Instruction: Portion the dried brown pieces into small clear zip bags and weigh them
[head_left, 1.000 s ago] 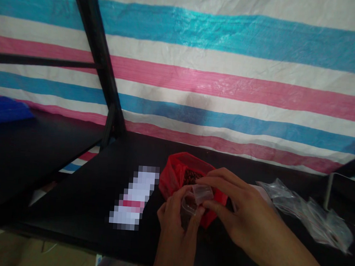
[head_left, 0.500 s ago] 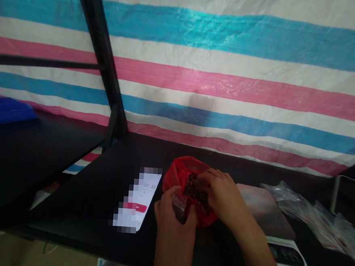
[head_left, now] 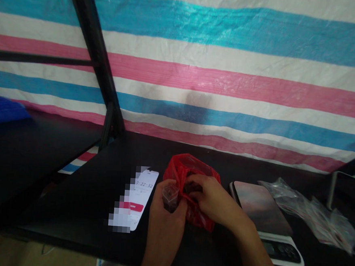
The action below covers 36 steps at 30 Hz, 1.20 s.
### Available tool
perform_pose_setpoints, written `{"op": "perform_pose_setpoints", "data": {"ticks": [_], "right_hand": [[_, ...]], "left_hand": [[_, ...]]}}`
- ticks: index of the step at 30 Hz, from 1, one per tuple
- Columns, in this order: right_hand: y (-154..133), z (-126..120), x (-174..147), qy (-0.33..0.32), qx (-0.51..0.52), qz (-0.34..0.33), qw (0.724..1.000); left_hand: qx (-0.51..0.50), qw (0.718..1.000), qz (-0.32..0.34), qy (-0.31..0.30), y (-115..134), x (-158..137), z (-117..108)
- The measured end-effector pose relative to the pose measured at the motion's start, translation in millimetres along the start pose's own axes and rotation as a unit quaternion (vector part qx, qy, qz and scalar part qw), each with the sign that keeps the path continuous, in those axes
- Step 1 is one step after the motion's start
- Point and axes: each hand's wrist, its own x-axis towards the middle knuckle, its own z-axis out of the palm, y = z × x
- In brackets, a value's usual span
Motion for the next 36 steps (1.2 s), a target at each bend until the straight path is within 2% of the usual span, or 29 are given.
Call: {"op": "perform_pose_setpoints", "data": {"ticks": [6, 11, 14, 20, 26, 29, 32, 36], "right_hand": [[12, -15, -11, 0.038, 0.109, 0.037, 0.993], [5, -35, -29, 0.067, 0.123, 0.006, 0.99], [-8, -36, -39, 0.07, 0.09, -0.009, 0.993], [-36, -29, -52, 0.061, -0.062, -0.017, 0.996], [-42, -27, -57, 0.048, -0.155, -0.043, 0.986], [-43, -28, -60, 0.054, -0.151, -0.08, 0.984], [-44, -33, -62, 0.078, -0.129, -0.098, 0.984], [-41, -36, -57, 0.168, -0.126, -0.083, 0.974]], "left_hand": [[0.022, 0.999, 0.047, -0.005, 3, -10, 1], [0.047, 0.996, 0.039, -0.061, -7, -18, 3], [0.076, 0.993, 0.047, -0.075, -13, -20, 5], [0.116, 0.987, 0.095, -0.064, -16, -24, 15], [0.123, 0.982, 0.124, -0.074, -13, -28, 24], [0.116, 0.981, 0.128, -0.084, -11, -28, 25], [0.108, 0.984, 0.112, -0.082, -9, -27, 25], [0.107, 0.987, 0.095, -0.072, -9, -24, 19]]}}
